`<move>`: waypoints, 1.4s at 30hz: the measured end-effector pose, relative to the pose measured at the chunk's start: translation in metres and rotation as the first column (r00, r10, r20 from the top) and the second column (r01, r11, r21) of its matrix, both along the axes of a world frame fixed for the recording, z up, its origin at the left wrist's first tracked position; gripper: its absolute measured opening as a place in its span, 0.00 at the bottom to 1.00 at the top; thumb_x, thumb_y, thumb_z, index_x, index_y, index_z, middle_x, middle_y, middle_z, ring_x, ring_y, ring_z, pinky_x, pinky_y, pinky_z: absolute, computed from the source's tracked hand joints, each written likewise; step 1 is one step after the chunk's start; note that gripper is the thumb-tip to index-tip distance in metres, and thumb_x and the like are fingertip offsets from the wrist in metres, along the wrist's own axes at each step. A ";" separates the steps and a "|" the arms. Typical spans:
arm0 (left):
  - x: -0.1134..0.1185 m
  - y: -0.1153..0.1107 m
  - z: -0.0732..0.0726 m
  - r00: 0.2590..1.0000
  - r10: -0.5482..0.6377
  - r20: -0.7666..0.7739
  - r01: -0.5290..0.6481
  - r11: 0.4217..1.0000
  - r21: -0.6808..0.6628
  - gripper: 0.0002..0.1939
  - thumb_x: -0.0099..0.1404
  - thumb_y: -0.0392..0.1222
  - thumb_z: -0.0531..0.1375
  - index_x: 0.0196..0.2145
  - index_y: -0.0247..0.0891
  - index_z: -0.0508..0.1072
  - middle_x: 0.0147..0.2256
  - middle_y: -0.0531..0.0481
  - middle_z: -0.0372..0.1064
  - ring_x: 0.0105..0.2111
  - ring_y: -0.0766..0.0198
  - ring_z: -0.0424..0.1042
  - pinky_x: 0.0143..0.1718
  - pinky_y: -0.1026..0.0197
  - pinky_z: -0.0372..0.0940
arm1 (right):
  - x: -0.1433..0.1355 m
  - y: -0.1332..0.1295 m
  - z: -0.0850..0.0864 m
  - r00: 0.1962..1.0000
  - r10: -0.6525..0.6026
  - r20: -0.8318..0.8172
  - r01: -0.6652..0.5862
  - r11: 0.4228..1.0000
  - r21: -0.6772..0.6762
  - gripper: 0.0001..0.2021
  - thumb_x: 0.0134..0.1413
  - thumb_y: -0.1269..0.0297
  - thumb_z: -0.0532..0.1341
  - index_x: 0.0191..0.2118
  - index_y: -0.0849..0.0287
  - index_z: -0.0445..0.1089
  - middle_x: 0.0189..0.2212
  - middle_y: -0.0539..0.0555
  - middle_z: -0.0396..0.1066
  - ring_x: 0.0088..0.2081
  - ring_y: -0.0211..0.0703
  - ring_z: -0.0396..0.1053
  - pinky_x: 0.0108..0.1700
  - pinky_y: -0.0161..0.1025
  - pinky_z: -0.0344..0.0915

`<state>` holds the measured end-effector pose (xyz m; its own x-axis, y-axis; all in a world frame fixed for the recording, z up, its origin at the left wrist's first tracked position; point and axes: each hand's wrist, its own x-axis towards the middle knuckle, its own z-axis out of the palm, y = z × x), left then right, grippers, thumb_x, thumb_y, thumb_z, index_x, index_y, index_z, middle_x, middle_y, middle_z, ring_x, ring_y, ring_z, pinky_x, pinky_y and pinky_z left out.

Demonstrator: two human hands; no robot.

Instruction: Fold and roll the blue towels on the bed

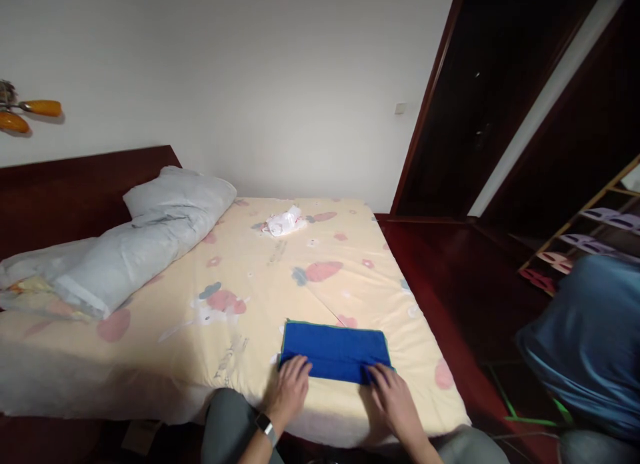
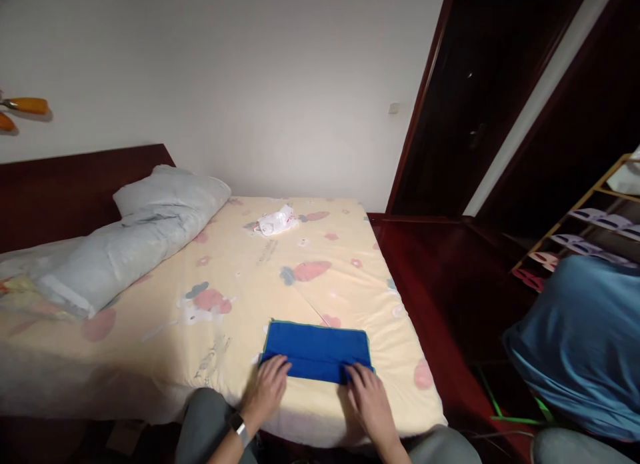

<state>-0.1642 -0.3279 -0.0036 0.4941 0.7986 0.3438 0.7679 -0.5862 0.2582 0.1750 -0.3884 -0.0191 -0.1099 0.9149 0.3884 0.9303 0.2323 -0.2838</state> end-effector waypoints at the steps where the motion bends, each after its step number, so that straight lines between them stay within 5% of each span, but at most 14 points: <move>1: 0.010 -0.005 0.003 0.993 -0.110 -0.048 0.110 0.994 -0.014 0.22 0.73 0.37 0.51 0.61 0.47 0.69 0.62 0.48 0.67 0.62 0.53 0.64 0.64 0.46 0.60 | -0.006 0.000 -0.003 0.995 0.101 0.015 -0.101 0.995 -0.017 0.22 0.63 0.65 0.56 0.61 0.50 0.68 0.58 0.58 0.71 0.57 0.54 0.69 0.60 0.52 0.65; 3: 0.025 -0.011 0.010 0.970 -0.223 -0.092 0.217 0.974 -0.067 0.24 0.71 0.37 0.53 0.63 0.49 0.66 0.64 0.51 0.64 0.64 0.55 0.62 0.66 0.47 0.58 | -0.012 0.000 -0.008 0.978 0.204 0.030 -0.201 0.977 -0.074 0.26 0.62 0.68 0.56 0.64 0.47 0.65 0.61 0.55 0.69 0.60 0.53 0.68 0.63 0.52 0.63; 6: 0.029 -0.008 0.021 0.979 -0.189 -0.079 0.177 0.974 -0.140 0.26 0.69 0.34 0.53 0.62 0.50 0.67 0.61 0.51 0.68 0.60 0.56 0.66 0.62 0.50 0.62 | 0.000 0.002 -0.012 0.978 0.207 -0.008 -0.206 0.967 -0.153 0.27 0.62 0.69 0.56 0.66 0.46 0.64 0.63 0.54 0.67 0.61 0.51 0.67 0.63 0.50 0.64; 16: -0.030 0.029 0.016 0.995 -0.005 -0.096 -0.011 0.986 -0.169 0.31 0.58 0.24 0.55 0.56 0.47 0.73 0.54 0.49 0.73 0.55 0.54 0.69 0.58 0.49 0.64 | 0.053 0.009 -0.023 0.991 0.055 -0.126 -0.068 0.993 -0.100 0.23 0.62 0.66 0.55 0.61 0.48 0.70 0.58 0.55 0.72 0.57 0.52 0.71 0.59 0.50 0.70; 23: -0.045 0.046 0.026 0.991 0.093 0.093 -0.064 0.957 -0.282 0.18 0.63 0.30 0.56 0.46 0.45 0.78 0.46 0.48 0.78 0.49 0.55 0.74 0.54 0.52 0.67 | 0.048 0.020 0.000 0.940 -0.107 -0.325 0.063 0.988 -0.143 0.17 0.60 0.59 0.53 0.47 0.54 0.76 0.45 0.60 0.79 0.48 0.56 0.75 0.53 0.52 0.71; 29: -0.051 0.077 0.025 0.977 0.179 0.113 -0.133 0.934 -0.330 0.12 0.69 0.39 0.56 0.46 0.43 0.78 0.44 0.49 0.80 0.42 0.60 0.78 0.47 0.60 0.70 | 0.057 0.044 0.004 0.889 -0.198 -0.413 0.074 0.952 -0.297 0.19 0.63 0.53 0.49 0.48 0.54 0.72 0.37 0.55 0.80 0.39 0.50 0.78 0.43 0.44 0.73; 32: -0.052 0.089 0.022 0.966 0.245 0.089 -0.211 0.936 -0.280 0.13 0.71 0.45 0.56 0.48 0.42 0.76 0.41 0.47 0.78 0.42 0.57 0.76 0.48 0.56 0.69 | 0.061 0.054 0.004 0.896 -0.211 -0.392 0.103 0.954 -0.280 0.20 0.65 0.51 0.48 0.48 0.53 0.71 0.34 0.54 0.80 0.37 0.50 0.78 0.39 0.43 0.73; 36: -0.043 0.088 0.016 0.936 0.344 0.075 -0.325 0.926 -0.189 0.16 0.73 0.44 0.52 0.53 0.40 0.74 0.49 0.41 0.74 0.51 0.50 0.71 0.55 0.46 0.65 | 0.054 0.055 0.011 0.911 -0.256 -0.324 0.200 0.960 -0.198 0.17 0.63 0.54 0.51 0.47 0.56 0.73 0.43 0.62 0.77 0.43 0.57 0.75 0.46 0.51 0.70; 38: -0.031 0.079 0.013 0.954 0.292 0.063 -0.282 0.951 -0.129 0.17 0.75 0.42 0.49 0.53 0.42 0.74 0.51 0.41 0.72 0.53 0.51 0.70 0.57 0.46 0.63 | 0.044 0.052 0.015 0.938 -0.213 -0.272 0.184 0.974 -0.130 0.16 0.63 0.59 0.52 0.48 0.57 0.73 0.48 0.64 0.74 0.47 0.58 0.73 0.52 0.53 0.68; 42: -0.007 0.060 0.012 0.997 -0.048 -0.068 0.047 0.999 -0.003 0.20 0.71 0.36 0.54 0.58 0.47 0.71 0.57 0.47 0.70 0.59 0.53 0.65 0.63 0.47 0.58 | 0.023 0.045 0.018 0.991 0.109 -0.075 -0.114 0.991 -0.067 0.21 0.59 0.65 0.56 0.57 0.53 0.71 0.59 0.59 0.70 0.58 0.55 0.68 0.61 0.52 0.65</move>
<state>-0.1712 -0.2676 0.0080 0.5538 0.7742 0.3065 0.7551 -0.6221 0.2069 0.1983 -0.3436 -0.0009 -0.1868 0.9241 0.3333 0.8766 0.3099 -0.3681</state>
